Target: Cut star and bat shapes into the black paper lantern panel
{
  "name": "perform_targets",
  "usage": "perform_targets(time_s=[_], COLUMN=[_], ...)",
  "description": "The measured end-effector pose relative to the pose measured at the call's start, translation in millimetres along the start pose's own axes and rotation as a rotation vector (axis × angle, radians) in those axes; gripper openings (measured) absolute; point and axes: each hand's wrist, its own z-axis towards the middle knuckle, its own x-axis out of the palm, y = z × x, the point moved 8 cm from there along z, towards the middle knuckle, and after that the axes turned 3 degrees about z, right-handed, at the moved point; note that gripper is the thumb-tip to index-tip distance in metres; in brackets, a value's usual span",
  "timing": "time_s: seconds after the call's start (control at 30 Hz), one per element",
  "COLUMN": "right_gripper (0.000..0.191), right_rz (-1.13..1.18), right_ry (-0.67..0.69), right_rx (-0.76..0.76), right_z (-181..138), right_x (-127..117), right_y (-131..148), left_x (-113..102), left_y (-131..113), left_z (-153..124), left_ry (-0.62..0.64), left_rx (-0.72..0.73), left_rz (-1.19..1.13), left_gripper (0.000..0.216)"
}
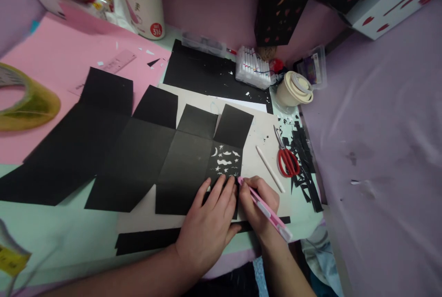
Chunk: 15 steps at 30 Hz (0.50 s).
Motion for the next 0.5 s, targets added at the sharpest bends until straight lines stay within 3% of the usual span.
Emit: perform_targets(time_s=[0.5], right_gripper=[0.012], right_rz=[-0.012], right_ry=[0.052], right_rx=[-0.011], right_z=[4.3], right_x=[4.2], right_y=[3.5], left_x=[1.0], left_y=[0.4], left_z=[-0.2], left_ry=[-0.003], left_rx=[-0.002], left_rz=[-0.019], left_gripper=[0.066])
